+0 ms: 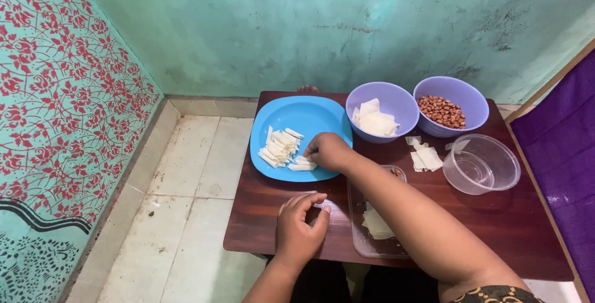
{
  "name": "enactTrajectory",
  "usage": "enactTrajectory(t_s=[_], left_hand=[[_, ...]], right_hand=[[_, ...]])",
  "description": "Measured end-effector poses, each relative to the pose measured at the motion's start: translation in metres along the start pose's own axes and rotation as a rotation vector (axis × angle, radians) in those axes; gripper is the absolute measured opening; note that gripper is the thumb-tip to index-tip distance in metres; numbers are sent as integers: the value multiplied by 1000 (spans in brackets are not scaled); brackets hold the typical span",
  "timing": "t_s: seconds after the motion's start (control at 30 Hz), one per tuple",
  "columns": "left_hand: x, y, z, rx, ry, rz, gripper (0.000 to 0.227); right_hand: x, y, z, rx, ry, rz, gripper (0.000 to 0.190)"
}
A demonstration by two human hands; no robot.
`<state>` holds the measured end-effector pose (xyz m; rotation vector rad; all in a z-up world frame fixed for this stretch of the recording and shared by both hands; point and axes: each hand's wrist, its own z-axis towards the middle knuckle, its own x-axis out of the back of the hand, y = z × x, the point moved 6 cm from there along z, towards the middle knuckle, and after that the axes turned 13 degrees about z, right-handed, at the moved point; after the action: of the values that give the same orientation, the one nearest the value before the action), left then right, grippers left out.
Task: The person is wrapping peanuts inside thin white strips, likely coconut or dough, to prepare small snacks on a low wooden table.
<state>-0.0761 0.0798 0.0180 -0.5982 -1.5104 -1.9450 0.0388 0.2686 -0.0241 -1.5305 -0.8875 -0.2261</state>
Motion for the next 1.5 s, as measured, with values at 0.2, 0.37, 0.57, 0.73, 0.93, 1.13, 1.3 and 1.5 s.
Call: enactTrajectory(t_s=[0.2,0.37,0.57,0.73,0.93,1.13,1.3,1.5], left_hand=[[2,2,0,-8,1,-10,23],[0,0,0,-40,28,5,22],[0,0,0,-23,20,21,23],[0,1,-1,-20,15,19,23],[0,1,0,-10,4,21,23],[0,0,-1,-9,3,19,23],[-2,0,0,-8,-7,27,24],[-2,0,-1,-18,3,25,24]], right_hand=[[7,-10,-10,-80,-22,24,20],[7,-2,-7,-84,3,69,19],[5,-5,-9,-83,-12,57,19],[-2,5,0,-2,-12,11,27],[-6,3,2,37,-40,-62,25],[-5,-4,2,93,-40,-121,20],[1,-3,1,29,-35,-98,14],[25,-17,-17,-50,49,94,11]])
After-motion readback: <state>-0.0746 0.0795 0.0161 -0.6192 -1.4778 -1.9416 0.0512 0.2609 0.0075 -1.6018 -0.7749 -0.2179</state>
